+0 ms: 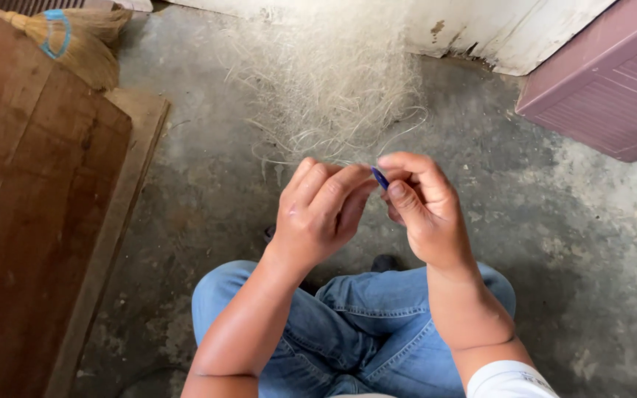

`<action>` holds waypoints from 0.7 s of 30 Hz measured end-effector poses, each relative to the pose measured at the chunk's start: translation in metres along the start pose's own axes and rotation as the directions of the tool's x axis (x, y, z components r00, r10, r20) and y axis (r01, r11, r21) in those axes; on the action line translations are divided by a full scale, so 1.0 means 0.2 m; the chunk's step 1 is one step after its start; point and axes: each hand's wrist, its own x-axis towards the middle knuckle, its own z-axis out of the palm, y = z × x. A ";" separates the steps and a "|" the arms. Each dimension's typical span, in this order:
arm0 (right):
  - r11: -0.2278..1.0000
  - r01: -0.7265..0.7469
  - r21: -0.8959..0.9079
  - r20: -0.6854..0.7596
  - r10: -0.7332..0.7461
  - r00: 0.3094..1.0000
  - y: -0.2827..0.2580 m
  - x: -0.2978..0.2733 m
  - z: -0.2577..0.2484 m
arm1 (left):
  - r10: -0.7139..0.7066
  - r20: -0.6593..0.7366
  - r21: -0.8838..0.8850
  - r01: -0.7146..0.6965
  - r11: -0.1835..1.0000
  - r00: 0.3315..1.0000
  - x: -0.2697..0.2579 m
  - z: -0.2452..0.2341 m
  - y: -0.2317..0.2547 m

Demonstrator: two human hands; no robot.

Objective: Repairing a fishing net by trimming line with clippers and tying knots using a netting needle.

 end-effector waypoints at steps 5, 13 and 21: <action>0.996 0.055 0.071 0.021 -0.057 0.998 -0.11 -0.16 -0.01 | 0.025 -0.065 -0.093 -0.032 0.995 0.998 0.02 -0.10 0.19; 0.993 0.104 -0.061 0.032 -0.102 0.994 -0.29 -0.38 0.02 | 0.022 -0.119 -0.134 -0.038 0.990 0.993 0.03 -0.29 0.50; 0.978 -0.012 0.209 0.104 -0.010 0.995 -0.46 -0.54 0.09 | -0.199 -0.084 -0.326 0.162 0.931 0.976 0.03 -0.48 0.80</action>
